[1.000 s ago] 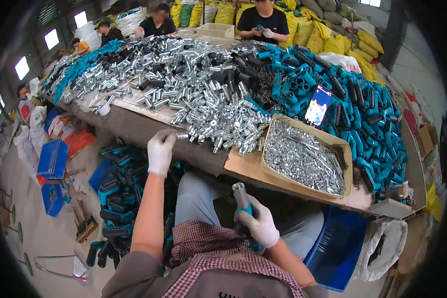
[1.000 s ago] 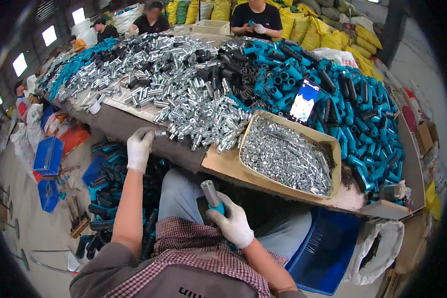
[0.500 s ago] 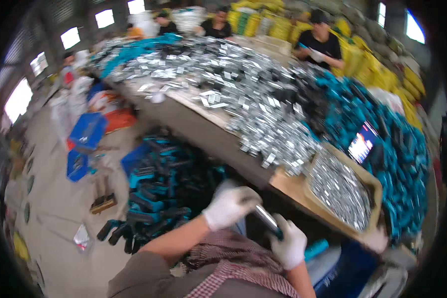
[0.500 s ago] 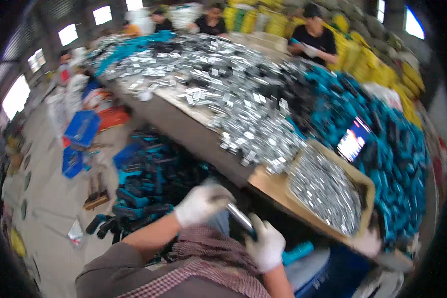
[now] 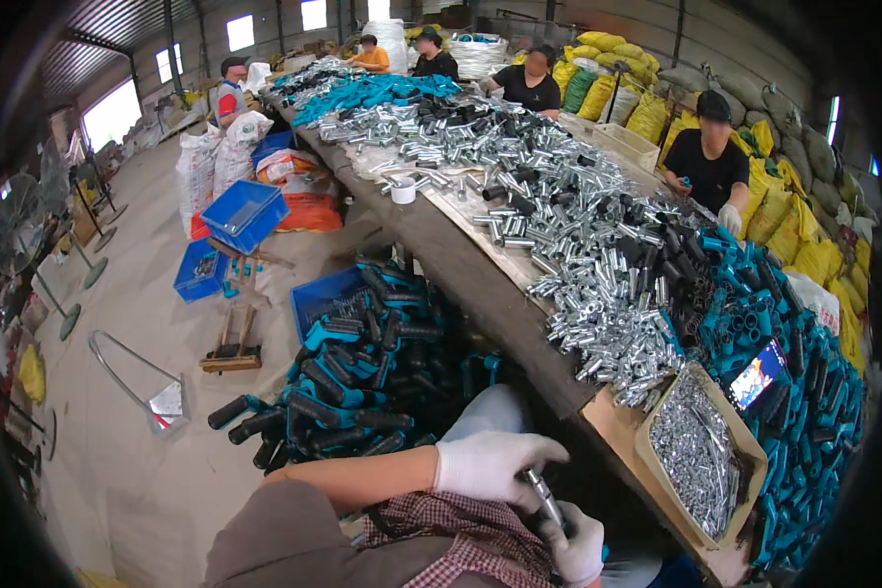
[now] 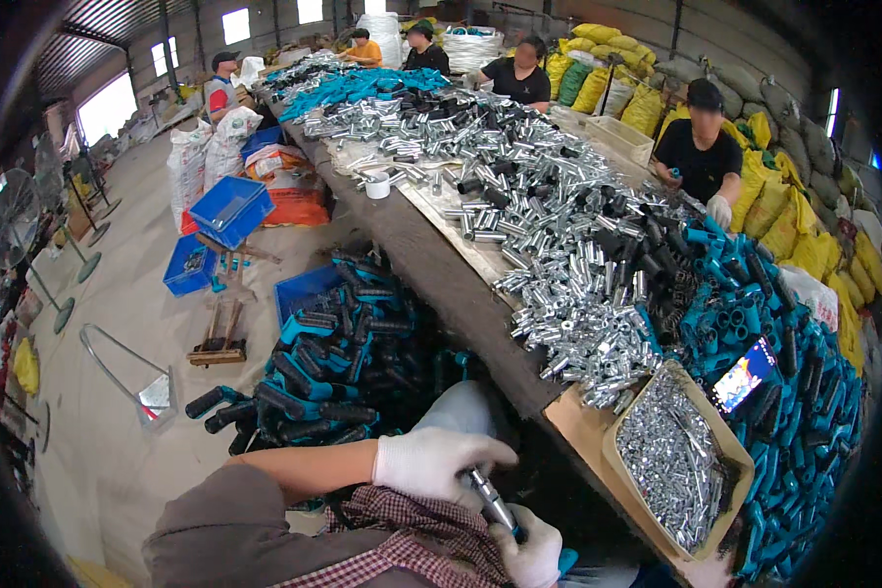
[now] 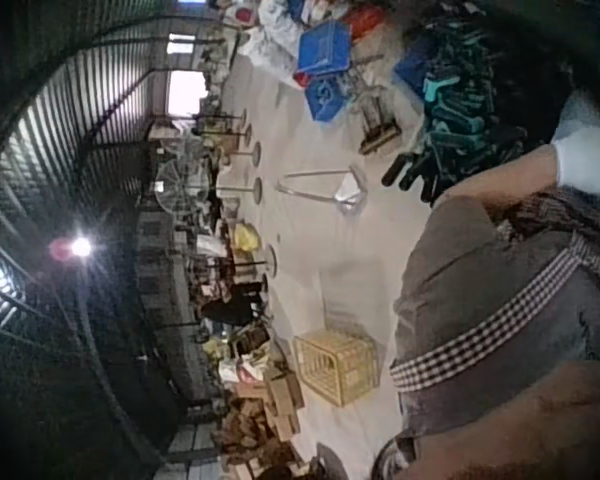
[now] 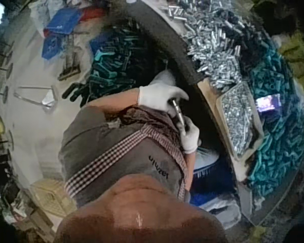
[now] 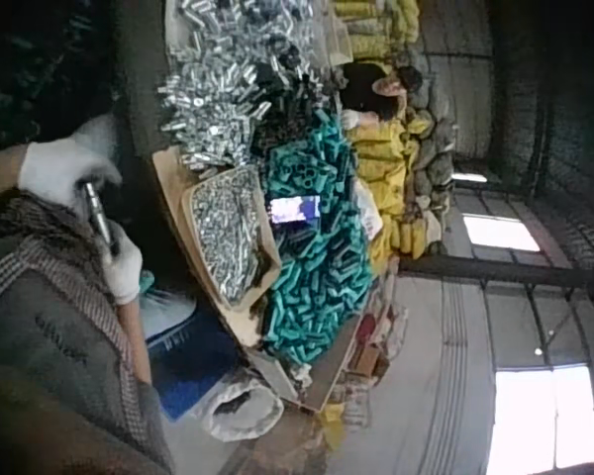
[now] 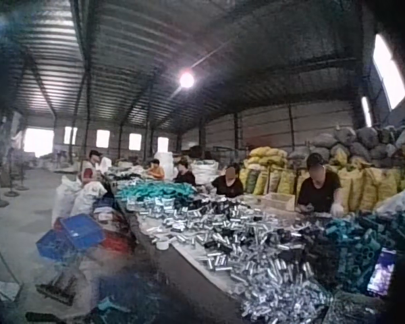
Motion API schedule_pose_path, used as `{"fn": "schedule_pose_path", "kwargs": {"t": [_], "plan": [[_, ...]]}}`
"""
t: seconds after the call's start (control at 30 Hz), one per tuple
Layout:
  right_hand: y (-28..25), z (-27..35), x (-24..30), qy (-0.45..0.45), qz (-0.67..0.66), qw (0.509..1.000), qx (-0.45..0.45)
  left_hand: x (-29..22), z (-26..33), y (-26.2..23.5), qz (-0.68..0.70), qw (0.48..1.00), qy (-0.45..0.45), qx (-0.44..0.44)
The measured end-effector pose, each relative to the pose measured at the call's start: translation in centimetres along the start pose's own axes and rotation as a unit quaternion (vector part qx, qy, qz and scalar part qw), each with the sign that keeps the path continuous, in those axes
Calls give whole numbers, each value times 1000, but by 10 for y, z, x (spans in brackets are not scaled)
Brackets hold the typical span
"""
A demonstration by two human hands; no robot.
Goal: The person assembles tools by inserting metal pins and springs into metal sleeves, then attaching them to plastic handles by hand.
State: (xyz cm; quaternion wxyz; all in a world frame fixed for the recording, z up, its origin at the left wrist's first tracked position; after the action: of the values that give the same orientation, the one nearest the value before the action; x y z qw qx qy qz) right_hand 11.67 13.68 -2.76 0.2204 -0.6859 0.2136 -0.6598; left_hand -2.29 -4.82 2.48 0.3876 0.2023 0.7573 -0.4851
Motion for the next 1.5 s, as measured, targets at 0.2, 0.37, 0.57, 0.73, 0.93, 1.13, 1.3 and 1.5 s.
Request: {"fn": "schedule_pose_path", "kwargs": {"t": [0.2,0.37,0.57,0.73,0.93,1.13,1.3,1.5], "plan": [[-3,4,-4,37,9,999,-8,12,2,21,-56,983,171,-40],[-7,7,2,24,32,999,-25,14,1,14,16,982,-176,61],[-6,10,-10,16,61,998,-28,17,3,35,-46,996,63,36],[-5,11,-4,32,102,994,-35,20,-5,29,14,965,-206,163],[-11,16,-7,38,84,994,-51,9,-2,37,-59,994,91,9],[-15,12,-3,20,98,994,-40,27,-7,48,-4,996,-11,91],[-24,14,0,9,83,994,-67,-2,-8,32,43,997,-63,-3],[-34,22,-22,28,-99,994,34,-2,-19,51,55,991,-53,109]]}}
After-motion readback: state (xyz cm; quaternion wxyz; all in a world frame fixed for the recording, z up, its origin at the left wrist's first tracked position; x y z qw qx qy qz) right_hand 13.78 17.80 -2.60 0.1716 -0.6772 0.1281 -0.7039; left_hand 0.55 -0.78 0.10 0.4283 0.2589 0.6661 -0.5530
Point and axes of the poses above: each hand's wrist, its own z-axis away from the middle knuckle, its own y-axis out of the palm, x = y × z, the point moved 2 cm from there along -z, towards the middle knuckle, and after that the axes turned 5 degrees about x, right-handed, at the moved point
